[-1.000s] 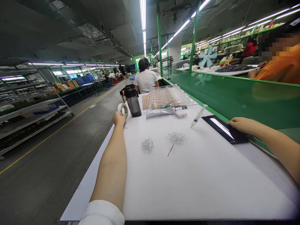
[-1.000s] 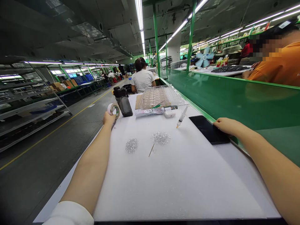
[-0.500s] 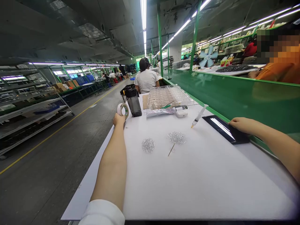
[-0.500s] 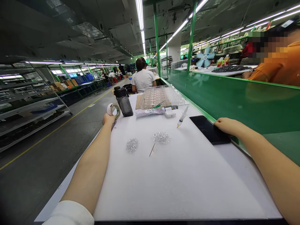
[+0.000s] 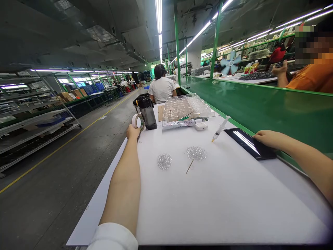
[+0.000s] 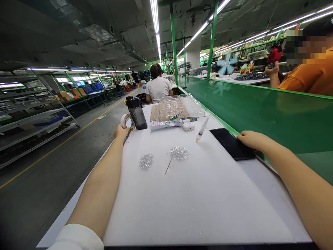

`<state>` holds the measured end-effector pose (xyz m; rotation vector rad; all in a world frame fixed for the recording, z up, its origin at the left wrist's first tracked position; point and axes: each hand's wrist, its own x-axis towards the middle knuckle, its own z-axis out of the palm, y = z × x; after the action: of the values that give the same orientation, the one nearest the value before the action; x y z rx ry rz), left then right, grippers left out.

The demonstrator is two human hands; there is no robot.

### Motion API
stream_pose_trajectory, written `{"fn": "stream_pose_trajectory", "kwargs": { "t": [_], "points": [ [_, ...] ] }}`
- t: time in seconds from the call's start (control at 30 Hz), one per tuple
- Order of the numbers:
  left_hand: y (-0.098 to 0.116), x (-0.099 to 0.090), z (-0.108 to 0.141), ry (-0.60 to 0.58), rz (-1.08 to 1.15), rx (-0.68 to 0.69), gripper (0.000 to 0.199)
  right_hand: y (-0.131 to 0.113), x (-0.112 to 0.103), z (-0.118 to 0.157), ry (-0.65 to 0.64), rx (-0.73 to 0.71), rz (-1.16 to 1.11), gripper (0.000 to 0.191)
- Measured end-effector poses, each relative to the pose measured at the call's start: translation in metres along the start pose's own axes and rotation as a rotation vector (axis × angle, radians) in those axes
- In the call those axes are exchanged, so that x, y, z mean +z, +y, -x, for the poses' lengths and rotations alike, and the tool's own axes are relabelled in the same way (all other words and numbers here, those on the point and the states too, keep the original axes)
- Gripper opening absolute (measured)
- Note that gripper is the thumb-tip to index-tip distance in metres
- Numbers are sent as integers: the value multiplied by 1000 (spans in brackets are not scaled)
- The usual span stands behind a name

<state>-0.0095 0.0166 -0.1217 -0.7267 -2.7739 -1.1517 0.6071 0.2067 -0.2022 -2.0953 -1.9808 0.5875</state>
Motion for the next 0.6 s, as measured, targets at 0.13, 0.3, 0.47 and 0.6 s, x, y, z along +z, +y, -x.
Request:
{"fn": "stream_pose_trajectory", "kwargs": {
  "t": [0.13, 0.3, 0.47, 0.6],
  "points": [
    [1, -2, 2, 23, -14, 4, 38, -4, -2, 6, -1, 4, 6, 30],
    [6, -6, 5, 100, 50, 23, 31, -7, -4, 12, -15, 12, 24, 33],
    [2, -4, 4, 3, 4, -7, 43, -10, -5, 16, -15, 15, 27, 32],
    [3, -4, 4, 7, -20, 22, 44, -12, -7, 19, 0, 21, -6, 28]
  ]
}}
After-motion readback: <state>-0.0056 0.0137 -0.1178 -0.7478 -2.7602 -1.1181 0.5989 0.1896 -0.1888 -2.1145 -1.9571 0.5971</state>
